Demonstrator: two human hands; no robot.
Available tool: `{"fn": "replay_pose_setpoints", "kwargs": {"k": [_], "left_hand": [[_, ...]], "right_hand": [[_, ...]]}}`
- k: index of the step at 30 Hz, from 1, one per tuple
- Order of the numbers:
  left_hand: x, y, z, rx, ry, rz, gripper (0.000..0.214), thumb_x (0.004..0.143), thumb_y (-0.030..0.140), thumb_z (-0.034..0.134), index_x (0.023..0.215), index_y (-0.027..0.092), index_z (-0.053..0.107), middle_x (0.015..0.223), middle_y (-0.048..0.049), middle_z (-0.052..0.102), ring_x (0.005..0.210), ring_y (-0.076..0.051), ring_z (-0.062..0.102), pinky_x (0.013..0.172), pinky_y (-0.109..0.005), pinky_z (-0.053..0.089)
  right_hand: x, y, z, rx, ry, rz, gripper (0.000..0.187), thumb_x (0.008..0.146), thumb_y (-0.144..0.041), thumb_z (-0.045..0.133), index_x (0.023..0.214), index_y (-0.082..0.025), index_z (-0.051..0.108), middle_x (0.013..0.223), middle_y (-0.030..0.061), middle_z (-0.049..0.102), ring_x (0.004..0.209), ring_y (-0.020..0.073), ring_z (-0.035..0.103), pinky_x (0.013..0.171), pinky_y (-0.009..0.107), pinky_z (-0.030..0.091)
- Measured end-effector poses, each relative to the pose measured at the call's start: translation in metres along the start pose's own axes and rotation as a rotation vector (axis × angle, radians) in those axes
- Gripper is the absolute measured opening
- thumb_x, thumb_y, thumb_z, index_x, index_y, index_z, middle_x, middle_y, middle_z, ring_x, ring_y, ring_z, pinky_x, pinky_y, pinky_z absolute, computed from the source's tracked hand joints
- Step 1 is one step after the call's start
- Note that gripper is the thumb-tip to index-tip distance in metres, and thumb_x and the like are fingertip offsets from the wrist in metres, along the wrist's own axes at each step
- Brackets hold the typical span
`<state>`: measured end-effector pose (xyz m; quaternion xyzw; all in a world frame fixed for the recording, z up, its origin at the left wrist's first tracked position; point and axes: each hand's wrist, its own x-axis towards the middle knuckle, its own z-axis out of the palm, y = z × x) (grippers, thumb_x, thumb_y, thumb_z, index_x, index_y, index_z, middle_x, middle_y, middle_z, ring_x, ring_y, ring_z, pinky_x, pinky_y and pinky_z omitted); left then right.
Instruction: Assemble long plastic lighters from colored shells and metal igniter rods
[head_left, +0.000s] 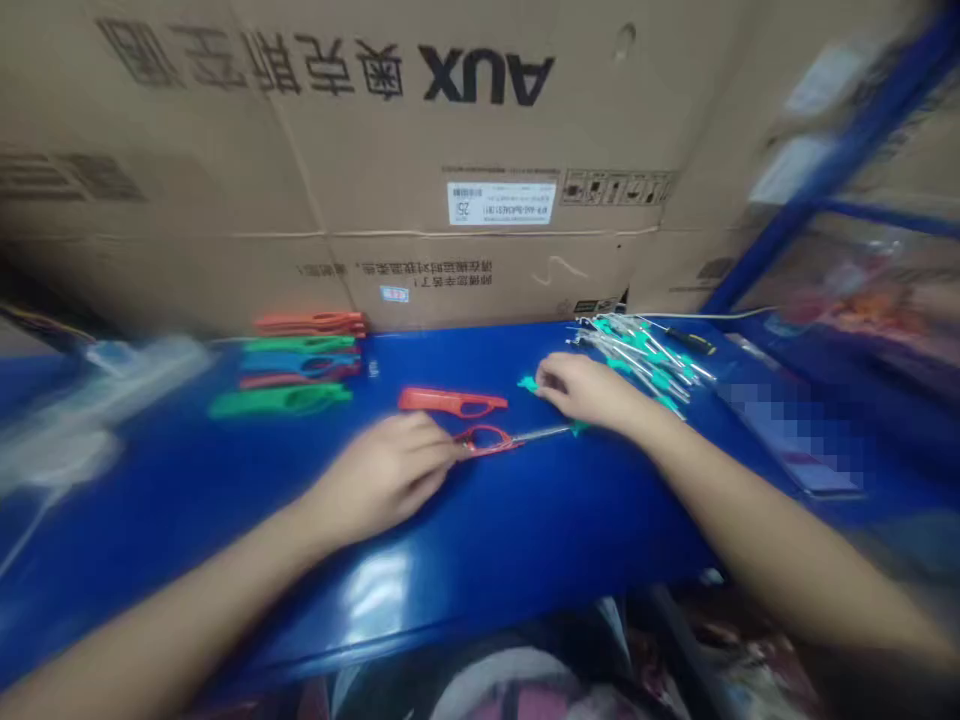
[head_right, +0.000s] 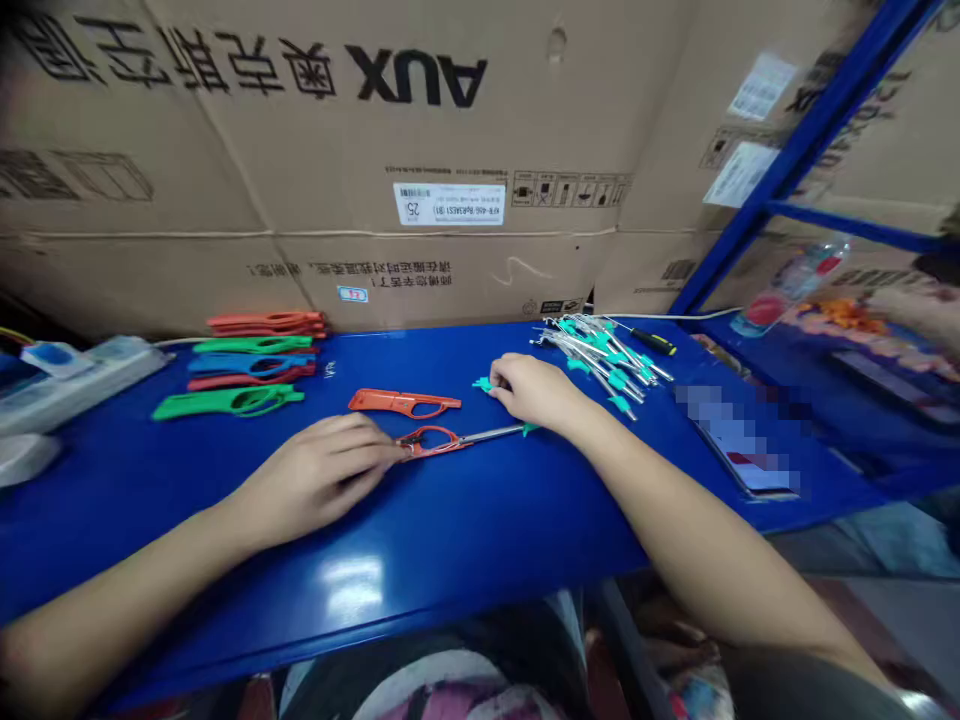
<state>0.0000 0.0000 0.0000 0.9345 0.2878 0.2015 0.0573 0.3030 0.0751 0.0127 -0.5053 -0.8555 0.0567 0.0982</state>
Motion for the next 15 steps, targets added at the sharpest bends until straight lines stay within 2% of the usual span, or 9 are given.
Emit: {"fn": "replay_pose_setpoints", "kwargs": {"k": [3, 6, 9, 15], "left_hand": [[0.003, -0.001, 0.005, -0.023, 0.086, -0.232, 0.022, 0.100, 0.023, 0.052, 0.106, 0.020, 0.073, 0.102, -0.0053, 0.074, 0.096, -0.022, 0.065, 0.087, -0.038, 0.052], [0.003, -0.002, 0.009, -0.096, 0.105, -0.348, 0.018, 0.095, 0.032, 0.062, 0.105, 0.021, 0.073, 0.104, -0.0054, 0.074, 0.098, -0.023, 0.066, 0.088, -0.038, 0.053], [0.002, -0.002, 0.011, -0.140, 0.097, -0.364, 0.025, 0.090, 0.036, 0.069, 0.110, 0.022, 0.071, 0.110, -0.0048, 0.073, 0.102, -0.024, 0.066, 0.092, -0.039, 0.053], [0.002, 0.000, 0.010, -0.153, 0.058, -0.317, 0.025, 0.092, 0.026, 0.067, 0.117, 0.024, 0.068, 0.115, -0.0051, 0.072, 0.108, -0.025, 0.064, 0.097, -0.041, 0.051]], "right_hand": [[-0.003, -0.008, -0.004, 0.071, 0.021, -0.051, 0.011, 0.092, -0.027, 0.066, 0.088, -0.018, 0.070, 0.088, 0.0048, 0.072, 0.075, 0.0168, 0.061, 0.065, 0.026, 0.038], [-0.007, -0.020, -0.004, 0.152, 0.025, -0.126, 0.013, 0.093, -0.029, 0.066, 0.087, -0.019, 0.071, 0.089, 0.0036, 0.072, 0.076, 0.0160, 0.062, 0.067, 0.026, 0.040], [-0.011, -0.033, 0.000, 0.194, 0.008, -0.210, 0.011, 0.095, -0.026, 0.063, 0.091, -0.019, 0.070, 0.096, 0.0038, 0.072, 0.082, 0.0169, 0.064, 0.071, 0.027, 0.042], [-0.017, -0.046, 0.002, 0.179, -0.104, -0.351, 0.014, 0.099, -0.020, 0.054, 0.095, -0.019, 0.067, 0.100, 0.0042, 0.070, 0.086, 0.0177, 0.063, 0.072, 0.028, 0.043]]}}
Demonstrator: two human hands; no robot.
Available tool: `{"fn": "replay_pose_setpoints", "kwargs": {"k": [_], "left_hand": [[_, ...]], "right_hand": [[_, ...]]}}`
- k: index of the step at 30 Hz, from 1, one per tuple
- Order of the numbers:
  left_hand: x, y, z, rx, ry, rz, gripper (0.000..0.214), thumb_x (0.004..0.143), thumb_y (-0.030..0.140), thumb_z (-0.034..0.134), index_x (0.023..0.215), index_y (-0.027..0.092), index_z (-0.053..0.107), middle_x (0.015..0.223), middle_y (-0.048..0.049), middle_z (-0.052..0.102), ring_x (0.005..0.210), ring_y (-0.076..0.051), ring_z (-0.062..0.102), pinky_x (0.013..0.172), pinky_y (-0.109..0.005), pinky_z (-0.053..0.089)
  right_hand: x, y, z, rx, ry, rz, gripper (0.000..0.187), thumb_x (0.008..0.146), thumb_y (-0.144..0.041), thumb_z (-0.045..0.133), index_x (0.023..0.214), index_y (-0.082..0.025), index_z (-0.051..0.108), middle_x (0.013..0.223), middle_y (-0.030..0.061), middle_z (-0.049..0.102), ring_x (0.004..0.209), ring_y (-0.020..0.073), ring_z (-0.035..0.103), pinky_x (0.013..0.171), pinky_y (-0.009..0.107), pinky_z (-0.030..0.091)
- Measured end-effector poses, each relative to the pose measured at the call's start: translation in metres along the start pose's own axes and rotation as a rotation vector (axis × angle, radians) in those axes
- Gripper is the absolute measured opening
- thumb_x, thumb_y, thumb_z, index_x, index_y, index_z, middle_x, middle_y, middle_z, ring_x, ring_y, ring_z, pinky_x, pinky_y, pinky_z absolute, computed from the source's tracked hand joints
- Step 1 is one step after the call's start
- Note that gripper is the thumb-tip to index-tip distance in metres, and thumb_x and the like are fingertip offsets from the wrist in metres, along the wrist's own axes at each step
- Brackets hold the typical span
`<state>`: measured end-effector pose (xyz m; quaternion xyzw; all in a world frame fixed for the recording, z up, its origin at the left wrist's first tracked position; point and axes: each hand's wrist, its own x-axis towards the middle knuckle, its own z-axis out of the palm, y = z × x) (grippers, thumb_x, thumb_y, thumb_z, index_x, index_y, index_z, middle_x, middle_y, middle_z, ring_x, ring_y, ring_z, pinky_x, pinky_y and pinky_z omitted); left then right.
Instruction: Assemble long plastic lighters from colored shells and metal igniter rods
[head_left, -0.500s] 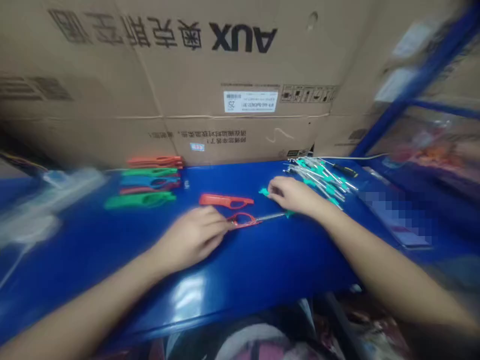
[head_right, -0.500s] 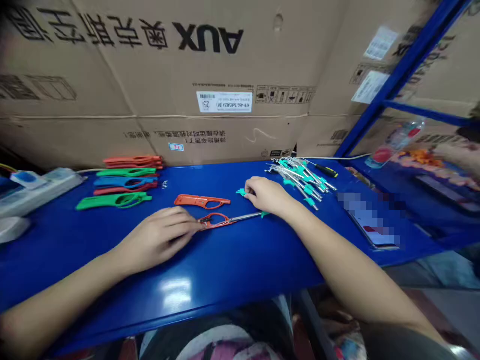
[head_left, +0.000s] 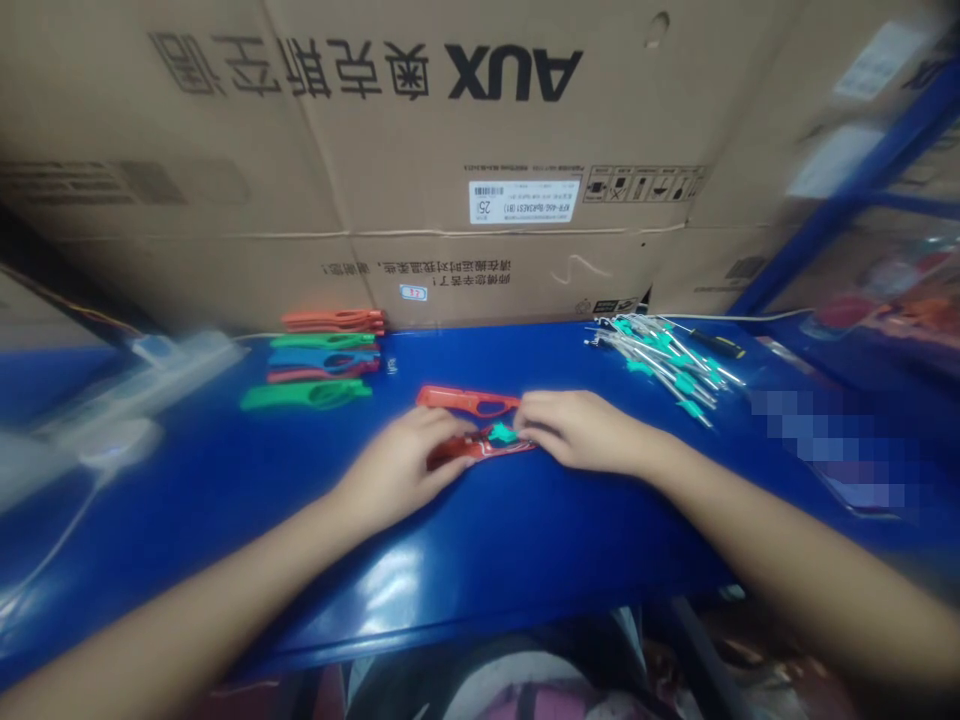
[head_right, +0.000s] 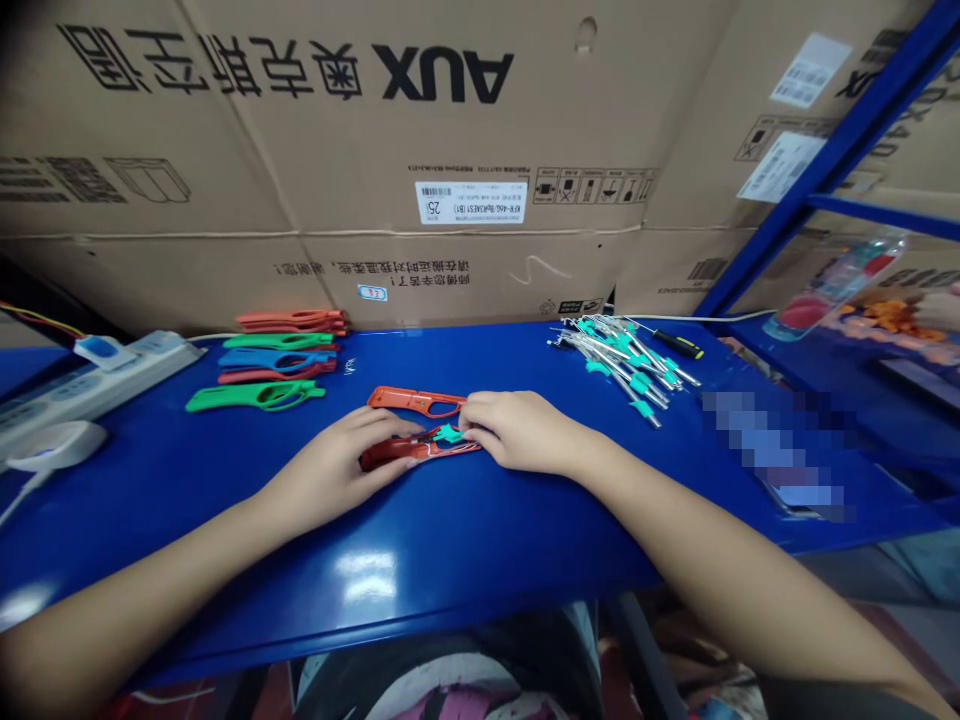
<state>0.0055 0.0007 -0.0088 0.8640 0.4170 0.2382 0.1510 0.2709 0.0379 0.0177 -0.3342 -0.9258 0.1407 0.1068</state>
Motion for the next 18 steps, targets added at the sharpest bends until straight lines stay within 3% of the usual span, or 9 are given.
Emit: {"fn": "replay_pose_setpoints", "kwargs": {"k": [10, 18], "left_hand": [[-0.0003, -0.0010, 0.0024, -0.014, -0.044, 0.021, 0.019, 0.095, 0.025, 0.064, 0.113, 0.023, 0.069, 0.112, -0.0055, 0.068, 0.105, -0.024, 0.061, 0.093, -0.041, 0.050], [0.0006, -0.0001, 0.0032, -0.046, -0.050, -0.002, 0.022, 0.093, 0.023, 0.065, 0.115, 0.022, 0.068, 0.113, -0.0070, 0.067, 0.108, -0.025, 0.060, 0.096, -0.042, 0.050]], "right_hand": [[-0.0021, -0.0045, -0.0044, -0.083, -0.099, -0.034, 0.016, 0.100, -0.019, 0.050, 0.099, -0.018, 0.066, 0.101, 0.0055, 0.068, 0.083, 0.0190, 0.063, 0.070, 0.030, 0.044], [-0.0016, -0.0029, 0.0026, -0.091, -0.075, -0.094, 0.016, 0.100, -0.021, 0.050, 0.098, -0.018, 0.066, 0.104, 0.0058, 0.068, 0.085, 0.0187, 0.064, 0.070, 0.029, 0.044]]}}
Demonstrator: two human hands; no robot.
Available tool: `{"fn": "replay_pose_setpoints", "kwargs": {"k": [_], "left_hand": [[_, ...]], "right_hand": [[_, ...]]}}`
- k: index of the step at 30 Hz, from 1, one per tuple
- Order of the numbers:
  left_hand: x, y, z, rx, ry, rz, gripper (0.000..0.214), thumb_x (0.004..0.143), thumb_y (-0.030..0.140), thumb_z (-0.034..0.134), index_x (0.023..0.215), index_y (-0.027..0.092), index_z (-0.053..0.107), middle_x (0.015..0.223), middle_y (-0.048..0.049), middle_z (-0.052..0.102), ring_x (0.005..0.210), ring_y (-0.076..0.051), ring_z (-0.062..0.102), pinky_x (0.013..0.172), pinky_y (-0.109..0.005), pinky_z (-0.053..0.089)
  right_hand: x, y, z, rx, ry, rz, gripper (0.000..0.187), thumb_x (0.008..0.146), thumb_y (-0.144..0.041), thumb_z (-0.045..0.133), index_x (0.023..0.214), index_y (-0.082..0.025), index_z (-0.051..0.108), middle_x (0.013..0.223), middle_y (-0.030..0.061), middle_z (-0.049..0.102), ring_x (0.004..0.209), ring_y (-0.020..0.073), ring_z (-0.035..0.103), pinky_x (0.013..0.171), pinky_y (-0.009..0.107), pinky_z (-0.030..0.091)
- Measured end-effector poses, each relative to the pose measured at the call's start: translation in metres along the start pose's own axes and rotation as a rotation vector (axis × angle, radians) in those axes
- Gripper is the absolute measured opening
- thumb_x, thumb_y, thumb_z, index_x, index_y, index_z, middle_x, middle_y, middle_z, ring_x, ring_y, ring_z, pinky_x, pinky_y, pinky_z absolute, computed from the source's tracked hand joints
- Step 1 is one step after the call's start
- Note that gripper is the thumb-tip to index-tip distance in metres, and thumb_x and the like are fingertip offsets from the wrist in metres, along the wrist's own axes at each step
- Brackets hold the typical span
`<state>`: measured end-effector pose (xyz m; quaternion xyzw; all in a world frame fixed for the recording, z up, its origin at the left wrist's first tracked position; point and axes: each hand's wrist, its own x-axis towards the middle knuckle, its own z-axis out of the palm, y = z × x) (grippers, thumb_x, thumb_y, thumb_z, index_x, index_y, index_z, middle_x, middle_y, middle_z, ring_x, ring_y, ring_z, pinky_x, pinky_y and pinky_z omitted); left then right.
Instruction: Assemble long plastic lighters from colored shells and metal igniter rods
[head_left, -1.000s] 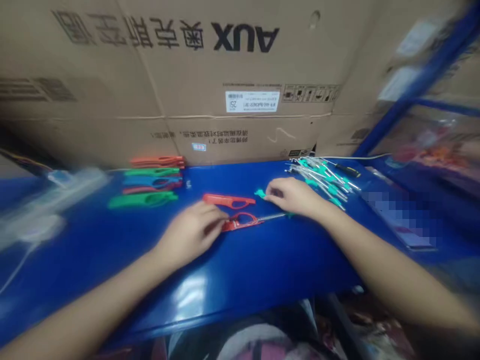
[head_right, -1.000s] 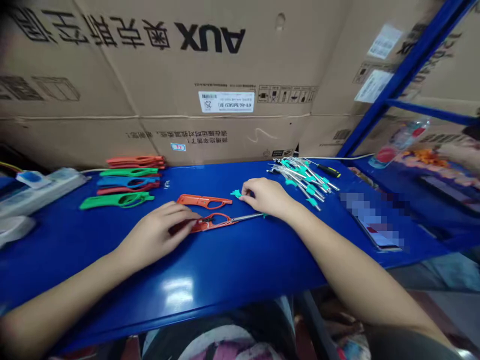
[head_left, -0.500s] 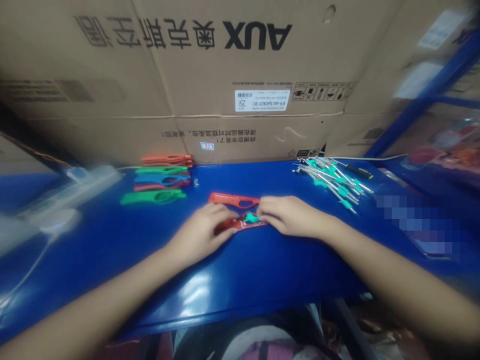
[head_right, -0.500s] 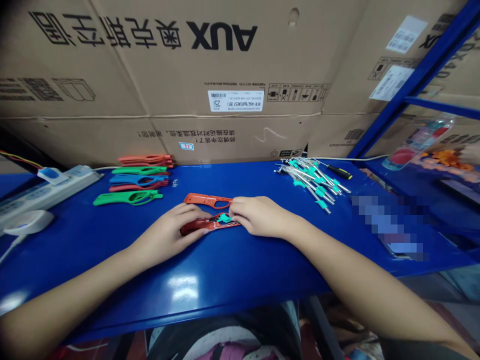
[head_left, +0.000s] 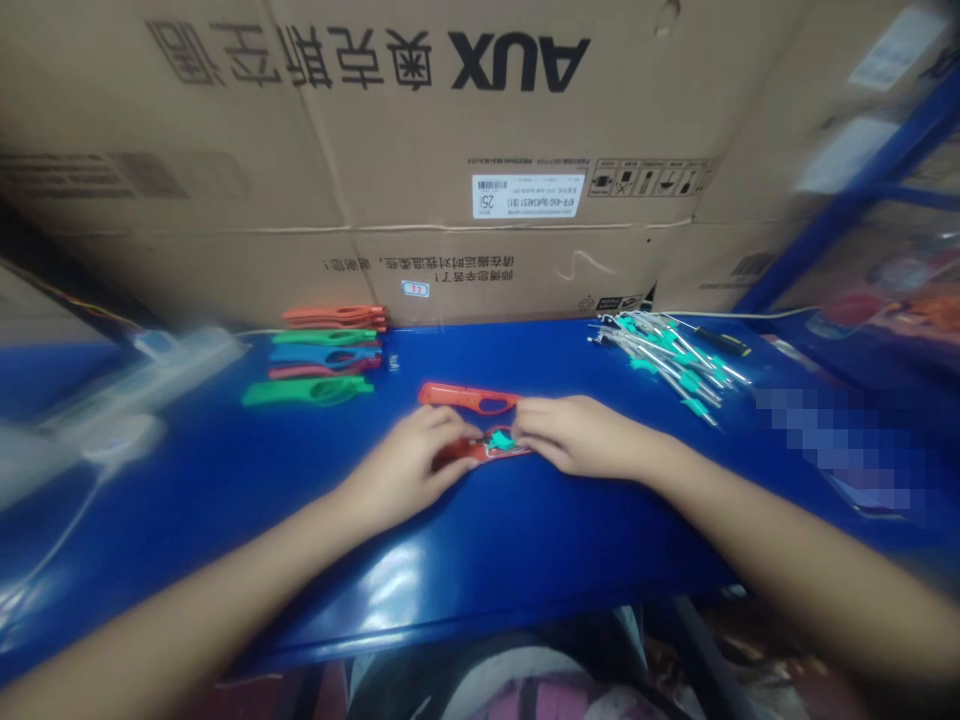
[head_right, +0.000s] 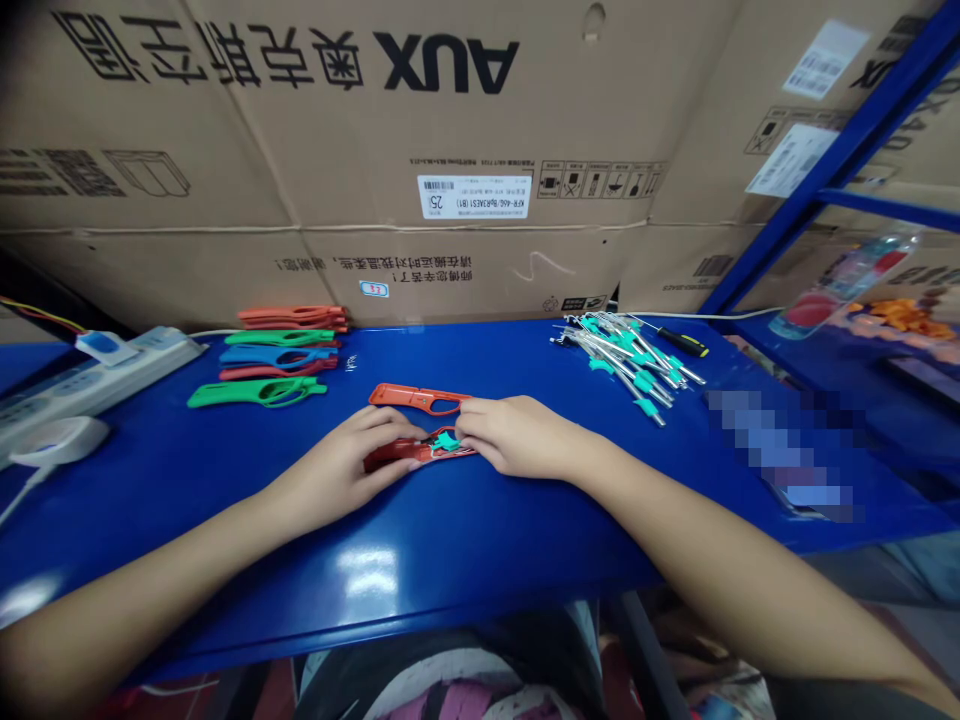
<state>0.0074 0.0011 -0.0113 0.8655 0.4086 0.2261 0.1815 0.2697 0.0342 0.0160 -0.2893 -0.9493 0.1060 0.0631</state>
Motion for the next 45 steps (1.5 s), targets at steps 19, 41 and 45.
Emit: {"fn": "replay_pose_setpoints", "kwargs": {"k": [19, 41, 45], "left_hand": [[0.000, 0.004, -0.001, -0.199, -0.050, -0.130, 0.021, 0.090, 0.031, 0.067, 0.108, 0.021, 0.071, 0.104, -0.0061, 0.064, 0.093, -0.021, 0.066, 0.087, -0.037, 0.056], [0.001, 0.005, -0.001, -0.210, -0.024, -0.086, 0.024, 0.089, 0.024, 0.069, 0.113, 0.021, 0.066, 0.106, -0.0053, 0.066, 0.094, -0.020, 0.065, 0.088, -0.036, 0.055], [0.000, 0.005, -0.003, -0.107, -0.079, 0.021, 0.038, 0.096, 0.021, 0.060, 0.133, 0.027, 0.060, 0.115, -0.0070, 0.062, 0.102, -0.021, 0.061, 0.093, -0.039, 0.053]], "right_hand": [[0.003, -0.001, 0.013, -0.025, 0.021, -0.075, 0.011, 0.099, -0.019, 0.047, 0.094, -0.018, 0.057, 0.093, 0.0054, 0.064, 0.071, 0.0166, 0.054, 0.062, 0.028, 0.036], [0.000, -0.011, 0.004, -0.025, 0.027, -0.095, 0.020, 0.097, -0.021, 0.052, 0.091, -0.018, 0.070, 0.095, 0.0051, 0.066, 0.075, 0.0153, 0.058, 0.064, 0.028, 0.039], [-0.002, -0.012, 0.002, 0.072, 0.010, -0.026, 0.010, 0.094, -0.019, 0.055, 0.096, -0.017, 0.065, 0.103, 0.0063, 0.063, 0.080, 0.0160, 0.059, 0.067, 0.027, 0.042]]}}
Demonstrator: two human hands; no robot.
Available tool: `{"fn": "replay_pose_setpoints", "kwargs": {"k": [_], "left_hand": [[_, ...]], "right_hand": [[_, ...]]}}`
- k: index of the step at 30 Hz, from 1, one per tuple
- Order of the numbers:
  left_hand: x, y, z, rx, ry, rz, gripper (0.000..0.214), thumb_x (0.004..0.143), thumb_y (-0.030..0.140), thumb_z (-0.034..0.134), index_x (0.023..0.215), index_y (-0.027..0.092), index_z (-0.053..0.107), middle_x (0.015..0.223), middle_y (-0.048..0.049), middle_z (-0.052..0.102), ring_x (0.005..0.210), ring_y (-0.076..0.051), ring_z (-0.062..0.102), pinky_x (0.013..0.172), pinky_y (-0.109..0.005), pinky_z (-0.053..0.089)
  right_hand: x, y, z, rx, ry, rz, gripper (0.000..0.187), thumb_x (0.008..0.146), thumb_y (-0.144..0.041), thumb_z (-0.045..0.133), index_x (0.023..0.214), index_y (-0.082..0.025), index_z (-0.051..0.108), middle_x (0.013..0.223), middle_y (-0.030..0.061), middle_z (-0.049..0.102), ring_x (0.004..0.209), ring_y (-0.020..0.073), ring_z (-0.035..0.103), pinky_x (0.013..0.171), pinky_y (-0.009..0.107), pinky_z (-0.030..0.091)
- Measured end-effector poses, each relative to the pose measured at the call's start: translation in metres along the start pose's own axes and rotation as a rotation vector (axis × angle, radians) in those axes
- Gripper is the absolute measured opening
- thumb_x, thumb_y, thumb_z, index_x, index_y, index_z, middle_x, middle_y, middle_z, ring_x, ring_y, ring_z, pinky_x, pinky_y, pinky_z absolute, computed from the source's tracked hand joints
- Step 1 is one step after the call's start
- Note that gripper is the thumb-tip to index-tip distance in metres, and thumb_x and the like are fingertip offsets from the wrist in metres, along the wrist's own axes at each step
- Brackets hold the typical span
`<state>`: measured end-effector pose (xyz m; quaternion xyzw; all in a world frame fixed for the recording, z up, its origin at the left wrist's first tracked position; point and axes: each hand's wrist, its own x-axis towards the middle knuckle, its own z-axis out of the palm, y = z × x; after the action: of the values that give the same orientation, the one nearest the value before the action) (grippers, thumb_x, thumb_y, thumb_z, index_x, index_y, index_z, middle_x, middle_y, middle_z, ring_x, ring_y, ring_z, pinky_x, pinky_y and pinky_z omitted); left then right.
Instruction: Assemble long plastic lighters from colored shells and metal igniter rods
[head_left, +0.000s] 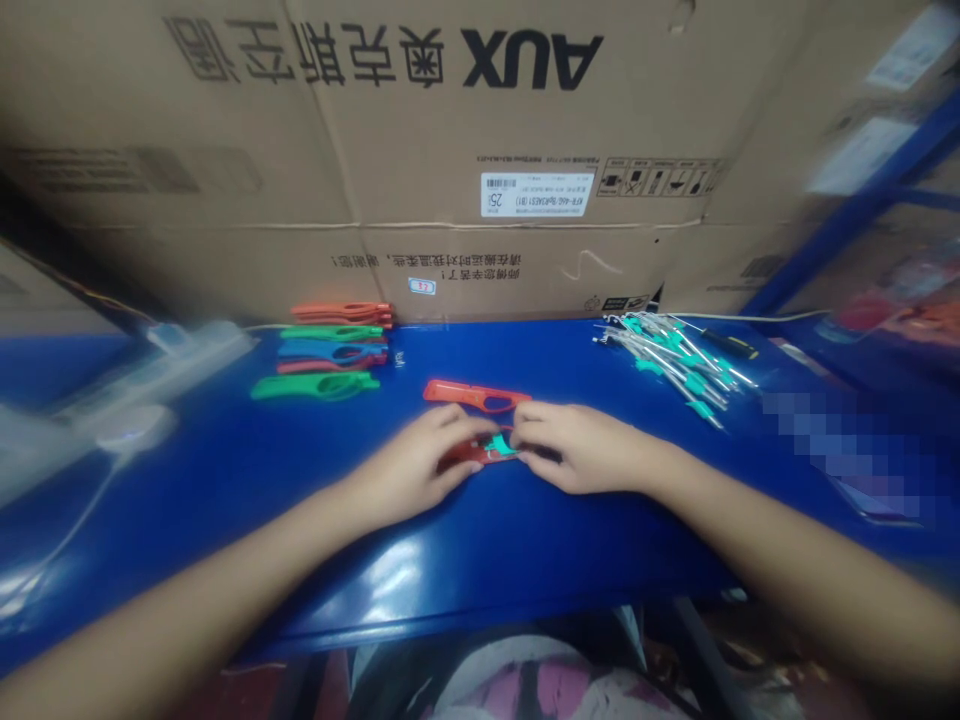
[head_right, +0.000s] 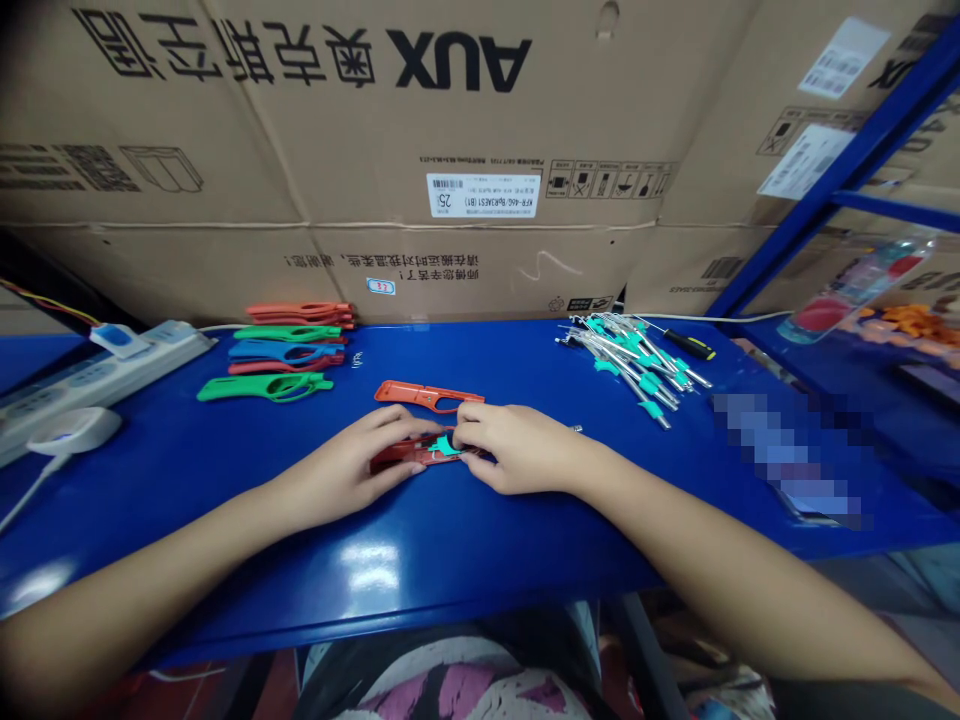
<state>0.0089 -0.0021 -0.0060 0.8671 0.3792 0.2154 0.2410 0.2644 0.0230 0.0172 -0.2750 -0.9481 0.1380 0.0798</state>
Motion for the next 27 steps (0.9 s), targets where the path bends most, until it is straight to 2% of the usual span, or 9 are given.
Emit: {"fn": "replay_pose_setpoints", "kwargs": {"k": [5, 10, 15, 21, 27], "left_hand": [[-0.0009, -0.0019, -0.0002, 0.098, -0.041, 0.116, 0.049, 0.100, 0.018, 0.052, 0.147, 0.032, 0.051, 0.117, -0.0081, 0.059, 0.106, -0.022, 0.057, 0.097, -0.039, 0.050], [-0.0010, -0.0026, 0.0000, 0.160, -0.046, 0.143, 0.051, 0.101, 0.020, 0.051, 0.150, 0.032, 0.047, 0.119, -0.0085, 0.058, 0.107, -0.022, 0.057, 0.097, -0.039, 0.049], [-0.0018, -0.0013, -0.0012, 0.216, -0.032, 0.149, 0.046, 0.102, 0.023, 0.050, 0.147, 0.030, 0.051, 0.119, -0.0098, 0.060, 0.107, -0.024, 0.058, 0.096, -0.041, 0.051], [-0.0022, 0.0003, -0.0018, 0.161, -0.085, 0.102, 0.052, 0.101, 0.021, 0.047, 0.152, 0.029, 0.043, 0.118, -0.0097, 0.058, 0.097, -0.021, 0.059, 0.088, -0.036, 0.054], [-0.0014, 0.0022, -0.0025, 0.159, -0.110, 0.077, 0.048, 0.100, 0.020, 0.048, 0.146, 0.028, 0.049, 0.119, -0.0093, 0.055, 0.098, -0.021, 0.059, 0.089, -0.034, 0.053]], "right_hand": [[-0.0016, 0.0000, -0.0004, 0.031, -0.007, 0.076, 0.003, 0.092, -0.020, 0.059, 0.093, -0.017, 0.059, 0.109, 0.0073, 0.057, 0.077, 0.0147, 0.056, 0.064, 0.026, 0.041], [-0.0014, 0.0033, 0.0010, 0.045, -0.013, 0.076, 0.004, 0.094, -0.019, 0.058, 0.097, -0.018, 0.059, 0.111, 0.0069, 0.057, 0.081, 0.0157, 0.057, 0.068, 0.027, 0.043], [-0.0012, 0.0047, 0.0010, 0.052, -0.012, 0.072, 0.004, 0.095, -0.020, 0.059, 0.098, -0.018, 0.060, 0.113, 0.0073, 0.058, 0.084, 0.0166, 0.059, 0.070, 0.028, 0.044], [-0.0030, 0.0059, -0.0022, -0.019, 0.016, 0.080, 0.005, 0.095, -0.019, 0.058, 0.099, -0.019, 0.062, 0.110, 0.0067, 0.059, 0.081, 0.0159, 0.059, 0.065, 0.027, 0.042], [0.0015, -0.0006, 0.0030, -0.028, 0.080, -0.046, 0.019, 0.098, -0.026, 0.056, 0.115, -0.024, 0.065, 0.115, 0.0064, 0.060, 0.090, 0.0183, 0.061, 0.071, 0.028, 0.047]]}}
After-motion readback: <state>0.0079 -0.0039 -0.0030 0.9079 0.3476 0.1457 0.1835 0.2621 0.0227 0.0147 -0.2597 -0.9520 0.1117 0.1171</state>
